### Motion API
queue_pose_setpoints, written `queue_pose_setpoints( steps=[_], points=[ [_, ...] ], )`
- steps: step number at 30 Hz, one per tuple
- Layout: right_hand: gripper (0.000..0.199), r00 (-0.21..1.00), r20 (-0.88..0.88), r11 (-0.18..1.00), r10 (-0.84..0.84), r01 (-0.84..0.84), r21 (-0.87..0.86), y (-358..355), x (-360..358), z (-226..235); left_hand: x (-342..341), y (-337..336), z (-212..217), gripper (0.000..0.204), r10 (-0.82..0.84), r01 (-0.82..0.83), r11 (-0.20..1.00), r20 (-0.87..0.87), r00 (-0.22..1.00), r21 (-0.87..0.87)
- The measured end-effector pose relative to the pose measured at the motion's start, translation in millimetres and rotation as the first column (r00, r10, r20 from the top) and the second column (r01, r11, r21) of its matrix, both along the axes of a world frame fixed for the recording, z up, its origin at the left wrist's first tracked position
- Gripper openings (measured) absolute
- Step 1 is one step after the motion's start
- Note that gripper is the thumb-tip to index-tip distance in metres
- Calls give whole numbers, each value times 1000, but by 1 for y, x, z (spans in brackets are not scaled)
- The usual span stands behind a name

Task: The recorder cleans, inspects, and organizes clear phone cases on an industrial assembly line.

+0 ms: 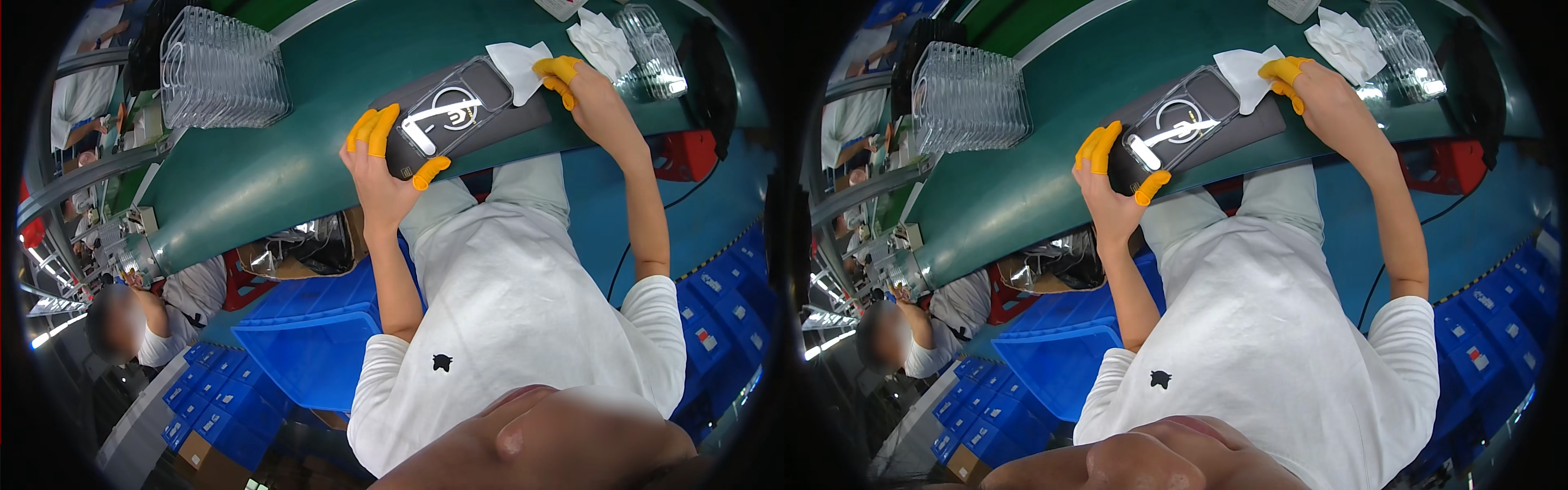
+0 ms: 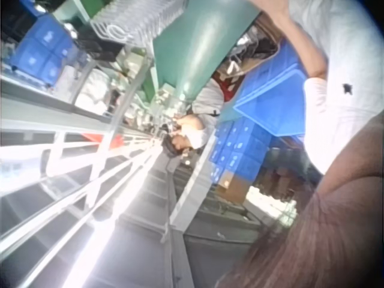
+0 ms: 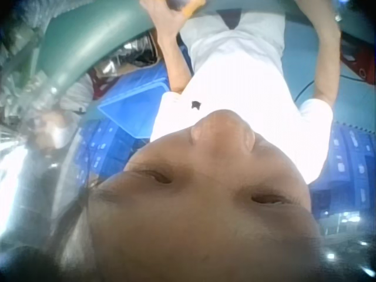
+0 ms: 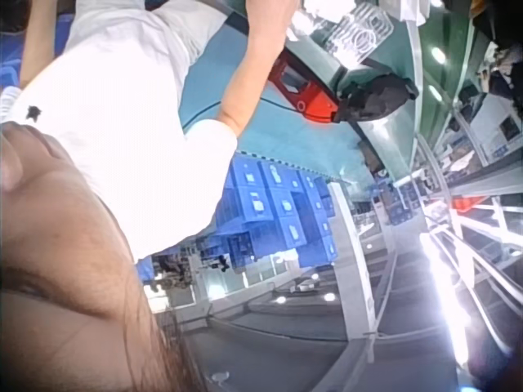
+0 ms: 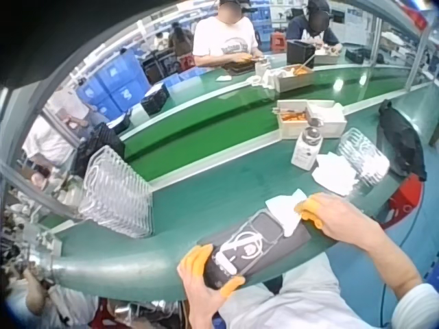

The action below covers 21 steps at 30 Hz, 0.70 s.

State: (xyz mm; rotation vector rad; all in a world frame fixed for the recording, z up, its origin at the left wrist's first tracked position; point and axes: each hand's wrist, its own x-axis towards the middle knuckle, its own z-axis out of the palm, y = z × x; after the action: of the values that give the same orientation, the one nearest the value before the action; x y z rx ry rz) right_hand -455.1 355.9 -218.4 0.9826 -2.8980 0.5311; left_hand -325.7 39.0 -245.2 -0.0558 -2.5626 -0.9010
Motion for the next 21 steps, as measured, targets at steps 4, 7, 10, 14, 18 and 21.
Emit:
queue_pose_setpoints(
  steps=[4,7,10,14,18,21],
  points=[
    [20,990,-112,996,83,-81,20,-6,1,16,0,-1,2,92,-13,13,999,-1,1000,-30],
    [15,999,-29,999,16,-14,47,-10,-1,18,1,0,3,97,-27,27,999,7,1000,-35],
    [16,941,256,961,-221,255,-107,-17,-2,25,3,2,6,100,-17,18,999,38,999,-39],
    [23,929,357,797,-101,290,-530,19,-20,-6,4,3,7,99,2,2,998,68,998,-62],
    [36,812,582,80,51,577,-813,1,-28,8,2,4,3,98,5,-1,999,59,998,-54],
    [32,763,645,125,47,636,-762,-20,-14,9,0,3,3,98,3,0,999,57,998,-50]
  ],
)
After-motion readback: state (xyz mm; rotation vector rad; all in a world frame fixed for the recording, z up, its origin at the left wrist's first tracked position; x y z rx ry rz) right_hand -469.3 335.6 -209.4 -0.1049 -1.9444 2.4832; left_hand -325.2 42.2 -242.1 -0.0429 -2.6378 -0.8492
